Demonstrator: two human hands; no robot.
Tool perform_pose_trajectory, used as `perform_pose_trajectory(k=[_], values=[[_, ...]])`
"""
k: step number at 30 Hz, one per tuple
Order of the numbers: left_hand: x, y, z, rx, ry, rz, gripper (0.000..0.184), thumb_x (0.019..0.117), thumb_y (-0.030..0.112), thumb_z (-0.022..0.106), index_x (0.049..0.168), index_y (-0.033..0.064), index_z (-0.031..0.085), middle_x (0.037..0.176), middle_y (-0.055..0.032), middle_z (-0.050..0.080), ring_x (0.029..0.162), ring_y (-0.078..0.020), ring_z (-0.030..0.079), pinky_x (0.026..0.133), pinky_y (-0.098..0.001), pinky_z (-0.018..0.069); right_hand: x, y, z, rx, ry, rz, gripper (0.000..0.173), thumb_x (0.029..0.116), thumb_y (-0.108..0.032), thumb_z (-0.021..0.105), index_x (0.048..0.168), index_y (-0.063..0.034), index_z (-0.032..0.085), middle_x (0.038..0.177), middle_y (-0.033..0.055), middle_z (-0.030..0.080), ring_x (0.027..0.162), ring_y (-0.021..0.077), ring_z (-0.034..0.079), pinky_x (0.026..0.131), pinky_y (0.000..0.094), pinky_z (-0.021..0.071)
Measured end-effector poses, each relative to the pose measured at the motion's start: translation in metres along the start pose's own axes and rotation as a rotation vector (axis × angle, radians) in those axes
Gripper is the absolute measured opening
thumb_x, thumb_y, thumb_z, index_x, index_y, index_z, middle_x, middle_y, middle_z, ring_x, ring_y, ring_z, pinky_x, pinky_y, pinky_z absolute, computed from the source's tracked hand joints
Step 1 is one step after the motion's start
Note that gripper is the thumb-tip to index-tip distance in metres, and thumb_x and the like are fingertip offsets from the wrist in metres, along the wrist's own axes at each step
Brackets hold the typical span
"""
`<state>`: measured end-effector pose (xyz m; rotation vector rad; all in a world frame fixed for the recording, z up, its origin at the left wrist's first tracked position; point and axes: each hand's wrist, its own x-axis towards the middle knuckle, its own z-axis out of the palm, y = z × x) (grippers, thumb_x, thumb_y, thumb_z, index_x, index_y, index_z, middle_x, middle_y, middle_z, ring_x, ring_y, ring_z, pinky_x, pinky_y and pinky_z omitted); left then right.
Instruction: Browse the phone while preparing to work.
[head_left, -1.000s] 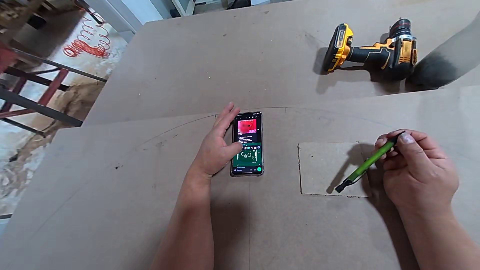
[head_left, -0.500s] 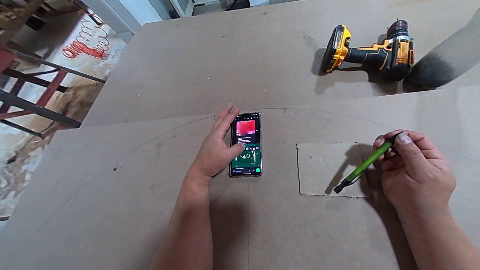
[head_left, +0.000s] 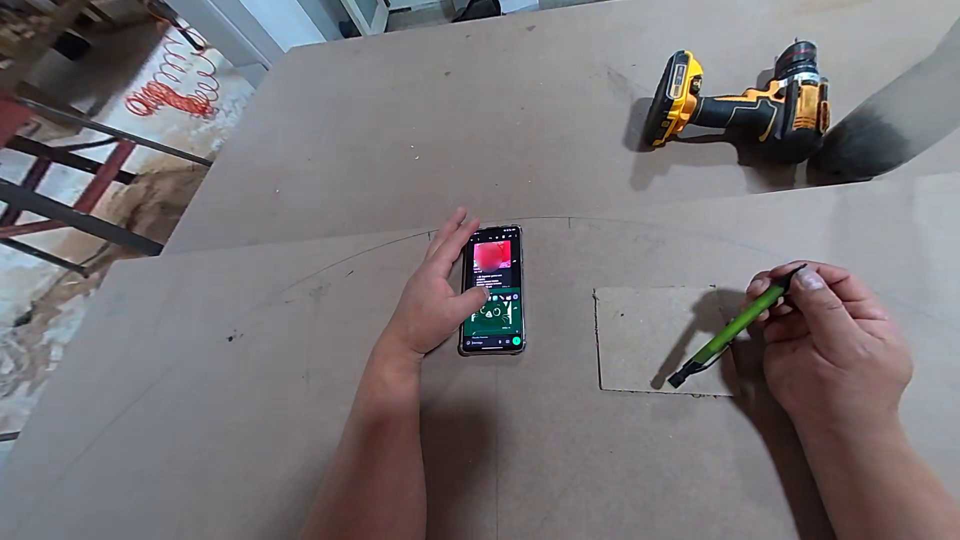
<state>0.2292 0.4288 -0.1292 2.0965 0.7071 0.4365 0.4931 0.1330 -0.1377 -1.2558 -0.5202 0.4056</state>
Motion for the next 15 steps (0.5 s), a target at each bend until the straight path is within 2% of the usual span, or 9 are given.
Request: perform_pose_trajectory(k=[15], values=[[0.0008,-0.0002,-0.0003,-0.002,-0.008,0.002,0.082,0.0798,0.019,0.07,0.157,0.0265,0.044,0.171,0.0053,0.018,0.154,-0.0141,0.028,0.119,-0.0459,0.0414,0.0001,-0.0003,0.0008,-0.002,0.003,-0.005,0.022,0.1083,-0.019,0.045,0.108,-0.0128,0.065,0.096,-0.0002,0.069,0.078,0.0085,0.066,0.071,0.0226,0.0581]])
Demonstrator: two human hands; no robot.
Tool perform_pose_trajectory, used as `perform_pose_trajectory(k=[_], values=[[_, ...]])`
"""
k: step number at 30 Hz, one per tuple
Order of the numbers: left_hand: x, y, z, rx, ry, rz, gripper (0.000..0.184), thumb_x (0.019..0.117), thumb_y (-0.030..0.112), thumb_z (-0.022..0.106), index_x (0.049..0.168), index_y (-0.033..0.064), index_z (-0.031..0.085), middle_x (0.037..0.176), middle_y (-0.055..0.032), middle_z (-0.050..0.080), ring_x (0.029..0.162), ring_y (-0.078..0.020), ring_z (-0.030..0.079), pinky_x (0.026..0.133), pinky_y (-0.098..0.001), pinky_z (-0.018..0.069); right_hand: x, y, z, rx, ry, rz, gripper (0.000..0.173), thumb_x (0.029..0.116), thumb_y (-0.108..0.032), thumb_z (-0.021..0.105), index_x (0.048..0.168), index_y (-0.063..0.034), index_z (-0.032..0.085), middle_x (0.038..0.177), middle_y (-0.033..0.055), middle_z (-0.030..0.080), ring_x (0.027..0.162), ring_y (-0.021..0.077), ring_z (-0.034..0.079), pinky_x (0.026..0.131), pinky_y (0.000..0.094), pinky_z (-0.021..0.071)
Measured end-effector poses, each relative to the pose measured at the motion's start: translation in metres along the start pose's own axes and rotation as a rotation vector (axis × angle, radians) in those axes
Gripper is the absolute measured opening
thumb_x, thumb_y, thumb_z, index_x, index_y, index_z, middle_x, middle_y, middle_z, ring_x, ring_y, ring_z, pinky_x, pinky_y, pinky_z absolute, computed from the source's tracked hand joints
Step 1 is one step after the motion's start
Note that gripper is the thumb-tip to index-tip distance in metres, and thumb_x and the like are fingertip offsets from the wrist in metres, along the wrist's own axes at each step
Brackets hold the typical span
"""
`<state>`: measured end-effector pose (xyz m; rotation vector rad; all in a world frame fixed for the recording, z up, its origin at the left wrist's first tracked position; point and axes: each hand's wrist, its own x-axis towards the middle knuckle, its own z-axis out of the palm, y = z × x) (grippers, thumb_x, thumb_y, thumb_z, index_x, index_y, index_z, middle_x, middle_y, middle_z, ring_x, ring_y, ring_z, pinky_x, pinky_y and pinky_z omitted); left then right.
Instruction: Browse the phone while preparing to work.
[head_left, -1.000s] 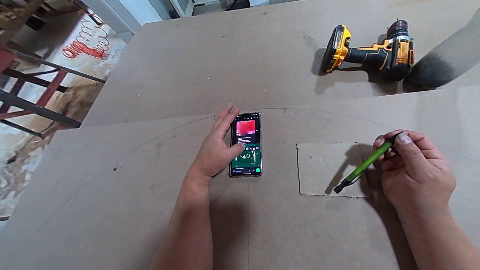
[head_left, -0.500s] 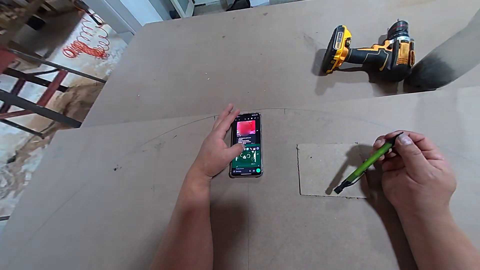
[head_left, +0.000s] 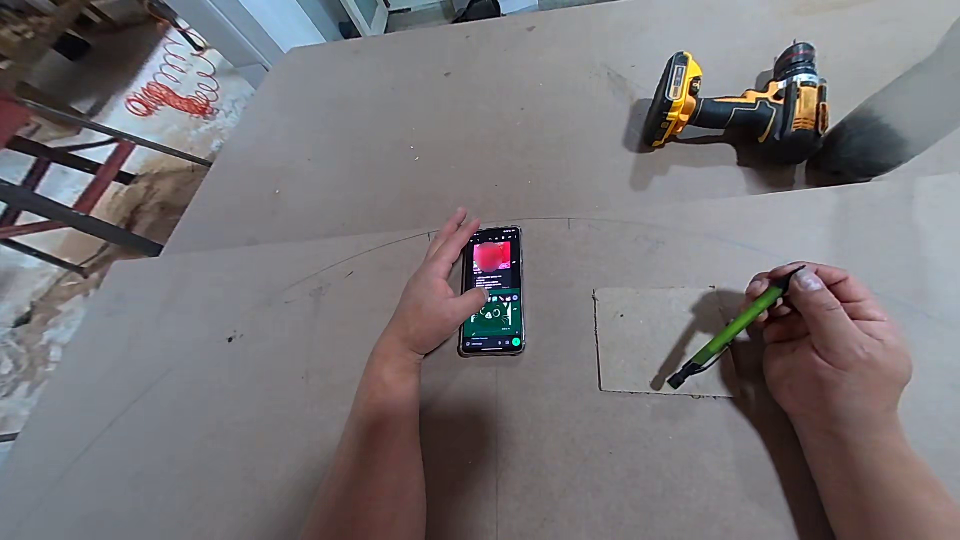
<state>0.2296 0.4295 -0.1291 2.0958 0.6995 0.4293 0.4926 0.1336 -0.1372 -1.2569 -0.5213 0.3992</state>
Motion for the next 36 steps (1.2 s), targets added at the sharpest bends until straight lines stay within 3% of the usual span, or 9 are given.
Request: perform_pose_trajectory(k=[27,36], values=[[-0.0003,0.0005,0.0003,0.011,-0.003,-0.007,0.082,0.0798,0.019,0.071,0.157,0.0285,0.044,0.172,0.007,0.017,0.153,-0.0136,0.029,0.118,-0.0459,0.0421,-0.0002,0.0001,-0.0002,0.0,0.006,0.0,0.02,0.1081,-0.019,0.046,0.109,-0.0126,0.065,0.096,0.0003,0.068,0.079,0.0091,0.066,0.071,0.0226,0.058],[-0.0018,0.0026,0.0012,-0.004,0.017,-0.017,0.083,0.0807,0.019,0.072,0.158,0.0246,0.043,0.171,0.0055,0.019,0.153,-0.014,0.03,0.118,-0.0456,0.0417,-0.0001,0.0004,-0.0006,0.001,0.0,0.002,0.021,0.1083,-0.019,0.045,0.109,-0.013,0.065,0.096,0.0004,0.068,0.078,0.0094,0.066,0.071,0.0234,0.0582]])
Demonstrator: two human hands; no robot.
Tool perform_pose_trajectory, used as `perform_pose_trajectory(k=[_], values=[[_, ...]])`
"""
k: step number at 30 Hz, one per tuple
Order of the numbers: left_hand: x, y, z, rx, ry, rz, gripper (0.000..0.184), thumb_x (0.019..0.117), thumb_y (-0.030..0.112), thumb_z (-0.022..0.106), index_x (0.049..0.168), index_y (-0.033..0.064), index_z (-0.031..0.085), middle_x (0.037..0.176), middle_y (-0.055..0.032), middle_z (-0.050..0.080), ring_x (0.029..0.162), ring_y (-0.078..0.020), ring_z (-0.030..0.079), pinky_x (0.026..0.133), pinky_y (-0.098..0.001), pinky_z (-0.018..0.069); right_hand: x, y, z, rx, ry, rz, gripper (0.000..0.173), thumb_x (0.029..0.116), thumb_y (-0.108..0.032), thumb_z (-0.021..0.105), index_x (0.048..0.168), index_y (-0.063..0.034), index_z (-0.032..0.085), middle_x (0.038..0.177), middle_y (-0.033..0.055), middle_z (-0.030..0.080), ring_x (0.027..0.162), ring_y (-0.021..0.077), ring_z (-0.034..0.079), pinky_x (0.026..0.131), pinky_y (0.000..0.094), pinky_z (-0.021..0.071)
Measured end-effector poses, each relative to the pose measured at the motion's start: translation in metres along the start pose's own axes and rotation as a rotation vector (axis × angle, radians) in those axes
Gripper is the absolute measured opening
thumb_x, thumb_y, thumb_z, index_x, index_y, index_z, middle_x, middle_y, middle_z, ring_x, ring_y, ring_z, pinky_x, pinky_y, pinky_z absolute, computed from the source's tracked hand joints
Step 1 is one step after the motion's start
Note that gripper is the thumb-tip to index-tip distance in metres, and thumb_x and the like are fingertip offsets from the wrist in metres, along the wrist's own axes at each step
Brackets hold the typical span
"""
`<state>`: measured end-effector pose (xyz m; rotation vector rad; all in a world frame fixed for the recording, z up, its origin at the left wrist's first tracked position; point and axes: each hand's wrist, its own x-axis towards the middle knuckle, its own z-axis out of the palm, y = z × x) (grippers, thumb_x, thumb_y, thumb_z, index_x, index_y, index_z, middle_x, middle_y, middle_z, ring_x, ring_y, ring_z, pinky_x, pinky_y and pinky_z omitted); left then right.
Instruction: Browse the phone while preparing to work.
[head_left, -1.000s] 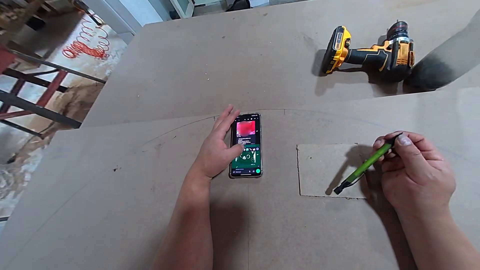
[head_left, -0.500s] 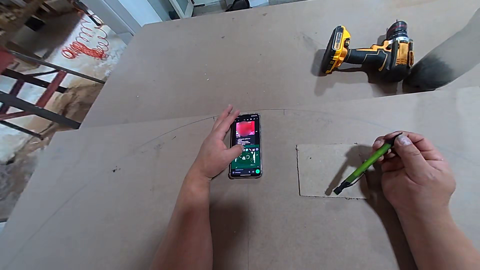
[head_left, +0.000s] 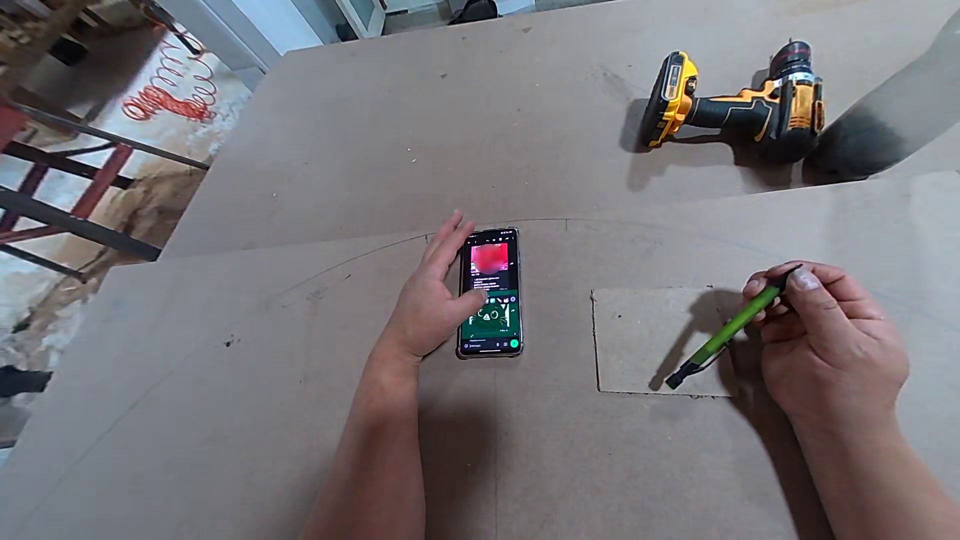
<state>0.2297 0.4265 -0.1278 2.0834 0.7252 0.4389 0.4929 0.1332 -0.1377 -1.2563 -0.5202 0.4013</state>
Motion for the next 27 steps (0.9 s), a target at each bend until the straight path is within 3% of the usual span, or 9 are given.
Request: perform_pose_trajectory(k=[3,9,14,18,27], values=[[0.001,-0.005,0.0,-0.052,0.074,0.014,0.073,0.0867,0.021,0.067,0.156,0.0192,0.045,0.167,0.0029,0.031,0.151,-0.0153,0.035,0.122,-0.043,0.039,0.0,0.001,-0.001,-0.002,-0.002,-0.003,0.02,0.1085,-0.02,0.046,0.109,-0.0125,0.065,0.096,0.0008,0.069,0.079,0.0099,0.066,0.071,0.0237,0.0584],[0.004,-0.009,0.005,-0.083,0.22,0.032,0.047,0.094,0.019,0.064,0.141,0.0125,0.062,0.158,-0.0031,0.047,0.14,-0.0177,0.051,0.115,-0.0397,0.0476,0.0,0.001,-0.002,0.002,-0.01,-0.006,0.02,0.1084,-0.02,0.046,0.11,-0.0118,0.065,0.096,0.0012,0.068,0.08,0.01,0.066,0.072,0.0242,0.0584],[0.006,-0.008,0.008,-0.076,0.266,0.0,0.048,0.0968,0.018,0.065,0.144,0.0102,0.058,0.153,-0.0045,0.052,0.137,-0.0163,0.054,0.114,-0.0377,0.0489,0.001,0.001,-0.002,0.002,-0.008,-0.003,0.02,0.1083,-0.02,0.046,0.109,-0.0119,0.065,0.097,0.0017,0.068,0.08,0.0105,0.066,0.072,0.0243,0.0586],[0.015,-0.006,0.012,-0.058,0.374,-0.142,0.049,0.0942,0.023,0.072,0.141,0.0145,0.06,0.136,-0.0031,0.065,0.122,-0.0134,0.065,0.103,-0.0371,0.0563,0.001,0.001,0.0,0.001,-0.018,-0.015,0.02,0.108,-0.019,0.047,0.109,-0.0113,0.065,0.096,0.0023,0.069,0.078,0.0111,0.066,0.071,0.0251,0.0589],[0.018,-0.006,0.014,0.027,0.363,-0.139,0.05,0.0905,0.021,0.076,0.138,0.0112,0.061,0.144,-0.0034,0.059,0.127,-0.0136,0.061,0.107,-0.0364,0.0535,0.0,0.001,0.0,-0.012,-0.014,-0.008,0.02,0.1083,-0.02,0.046,0.109,-0.0121,0.065,0.097,0.0016,0.069,0.08,0.0103,0.066,0.072,0.0243,0.0586]])
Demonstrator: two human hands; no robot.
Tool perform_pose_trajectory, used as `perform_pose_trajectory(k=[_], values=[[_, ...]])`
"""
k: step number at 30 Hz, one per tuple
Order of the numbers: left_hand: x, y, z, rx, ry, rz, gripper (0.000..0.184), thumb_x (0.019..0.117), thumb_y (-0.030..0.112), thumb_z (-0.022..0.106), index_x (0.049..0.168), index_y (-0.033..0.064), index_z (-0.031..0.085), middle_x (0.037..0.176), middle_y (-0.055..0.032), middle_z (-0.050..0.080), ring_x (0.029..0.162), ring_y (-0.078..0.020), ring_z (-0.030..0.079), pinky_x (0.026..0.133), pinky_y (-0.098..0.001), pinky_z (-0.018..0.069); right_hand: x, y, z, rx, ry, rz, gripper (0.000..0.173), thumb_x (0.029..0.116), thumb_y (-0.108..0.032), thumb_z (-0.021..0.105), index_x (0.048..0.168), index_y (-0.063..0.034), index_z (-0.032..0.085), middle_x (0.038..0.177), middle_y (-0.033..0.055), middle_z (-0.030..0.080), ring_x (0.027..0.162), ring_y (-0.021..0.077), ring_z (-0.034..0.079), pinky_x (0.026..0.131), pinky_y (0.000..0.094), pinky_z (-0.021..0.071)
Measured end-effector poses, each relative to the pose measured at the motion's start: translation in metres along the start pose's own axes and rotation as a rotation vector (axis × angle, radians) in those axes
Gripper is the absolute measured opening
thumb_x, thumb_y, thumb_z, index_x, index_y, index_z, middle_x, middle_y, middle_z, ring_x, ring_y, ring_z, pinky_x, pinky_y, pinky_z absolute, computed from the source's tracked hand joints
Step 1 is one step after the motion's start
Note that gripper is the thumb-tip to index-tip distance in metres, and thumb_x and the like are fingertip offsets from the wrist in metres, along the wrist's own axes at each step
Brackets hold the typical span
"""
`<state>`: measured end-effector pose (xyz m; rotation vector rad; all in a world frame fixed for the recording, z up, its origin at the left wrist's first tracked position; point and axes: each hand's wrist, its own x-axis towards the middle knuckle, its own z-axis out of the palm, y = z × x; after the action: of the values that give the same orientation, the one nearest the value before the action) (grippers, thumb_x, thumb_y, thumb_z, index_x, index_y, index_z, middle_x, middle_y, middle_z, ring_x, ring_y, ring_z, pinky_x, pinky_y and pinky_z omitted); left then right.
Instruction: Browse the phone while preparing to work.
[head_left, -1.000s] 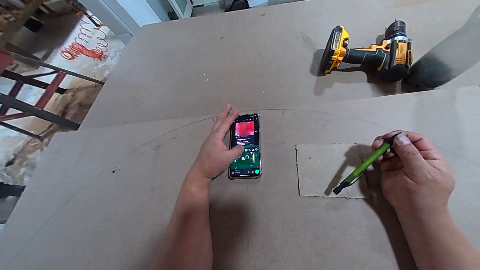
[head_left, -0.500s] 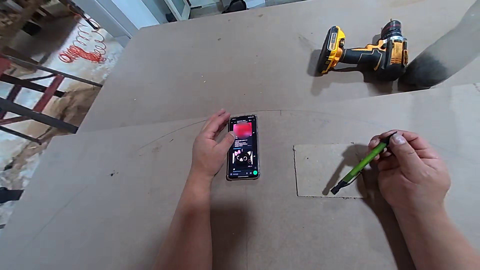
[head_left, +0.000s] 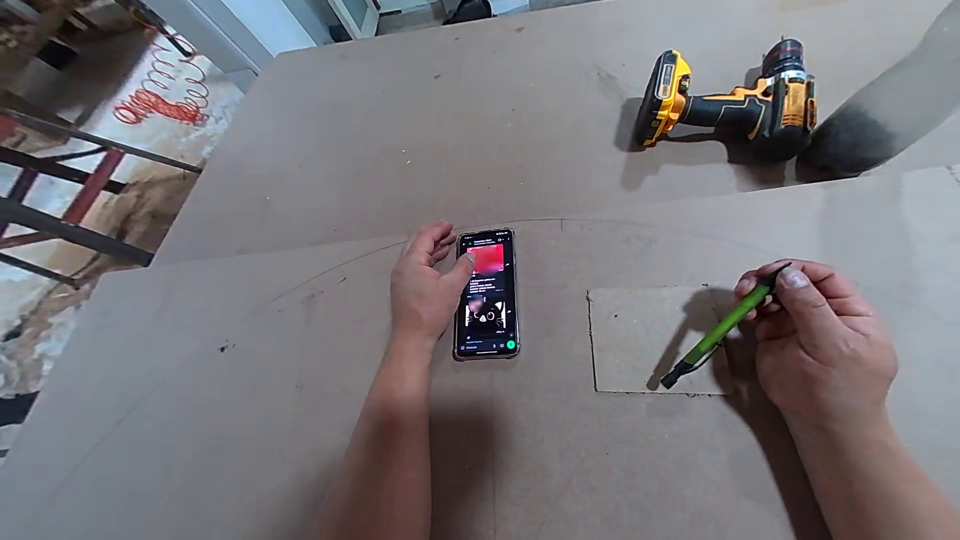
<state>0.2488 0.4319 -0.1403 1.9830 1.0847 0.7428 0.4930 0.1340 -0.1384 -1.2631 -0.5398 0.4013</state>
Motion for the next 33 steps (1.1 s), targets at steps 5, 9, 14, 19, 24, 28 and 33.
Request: perform_pose_trajectory(k=[5,9,14,19,24,28,33], values=[[0.0,-0.001,0.001,0.011,-0.002,-0.001,0.049,0.0908,0.02,0.076,0.137,0.0118,0.062,0.145,-0.0023,0.058,0.128,-0.0132,0.06,0.108,-0.0364,0.0534,0.0,0.0,-0.001,-0.002,0.004,0.003,0.021,0.1084,-0.019,0.046,0.109,-0.0115,0.065,0.097,0.0017,0.069,0.08,0.0103,0.067,0.072,0.024,0.0588],[0.0,0.001,0.0,0.027,-0.012,0.012,0.048,0.0924,0.019,0.074,0.137,0.011,0.061,0.145,-0.0032,0.057,0.128,-0.0141,0.06,0.108,-0.0379,0.0529,0.0,0.001,-0.001,-0.014,0.0,-0.009,0.02,0.1082,-0.02,0.047,0.109,-0.0117,0.065,0.096,0.0013,0.069,0.079,0.0106,0.067,0.072,0.0247,0.0587],[-0.001,-0.001,-0.004,-0.059,-0.039,0.034,0.049,0.0937,0.019,0.071,0.141,0.0123,0.059,0.147,-0.0026,0.056,0.129,-0.0144,0.06,0.108,-0.0363,0.0531,0.0,0.0,-0.001,-0.008,-0.005,-0.003,0.021,0.1082,-0.02,0.046,0.109,-0.012,0.065,0.096,0.0014,0.069,0.08,0.0105,0.066,0.073,0.0248,0.0587],[-0.002,-0.003,-0.005,-0.049,-0.064,0.068,0.049,0.0935,0.021,0.069,0.141,0.0121,0.059,0.151,-0.003,0.052,0.133,-0.0149,0.057,0.11,-0.0368,0.0513,0.0,0.0,0.0,-0.012,-0.003,-0.009,0.02,0.1083,-0.019,0.046,0.109,-0.0123,0.065,0.096,0.0009,0.069,0.08,0.0103,0.067,0.073,0.0242,0.0589],[0.011,0.016,0.01,0.054,-0.004,-0.062,0.051,0.0907,0.037,0.077,0.135,0.0163,0.064,0.141,-0.0028,0.059,0.122,-0.0177,0.062,0.099,-0.0435,0.0549,0.001,0.001,0.002,-0.028,0.0,-0.013,0.019,0.1077,-0.021,0.048,0.109,-0.0123,0.066,0.097,0.0013,0.07,0.082,0.0105,0.067,0.073,0.0249,0.0589],[0.016,0.018,0.012,0.078,-0.091,-0.038,0.057,0.0865,0.037,0.081,0.138,0.0212,0.062,0.148,0.0001,0.054,0.126,-0.017,0.059,0.099,-0.0439,0.0541,-0.001,0.002,-0.001,-0.04,-0.015,-0.007,0.02,0.1083,-0.021,0.048,0.11,-0.0116,0.065,0.098,0.0013,0.069,0.082,0.0105,0.067,0.074,0.0251,0.0588],[0.018,0.013,0.007,-0.003,-0.1,-0.021,0.053,0.0869,0.012,0.07,0.138,0.0237,0.062,0.149,0.0065,0.053,0.122,-0.0122,0.061,0.091,-0.037,0.0576,0.0,0.001,-0.001,-0.025,-0.005,0.001,0.02,0.1081,-0.021,0.047,0.11,-0.0127,0.066,0.097,0.0008,0.069,0.08,0.01,0.067,0.072,0.0242,0.0589]])
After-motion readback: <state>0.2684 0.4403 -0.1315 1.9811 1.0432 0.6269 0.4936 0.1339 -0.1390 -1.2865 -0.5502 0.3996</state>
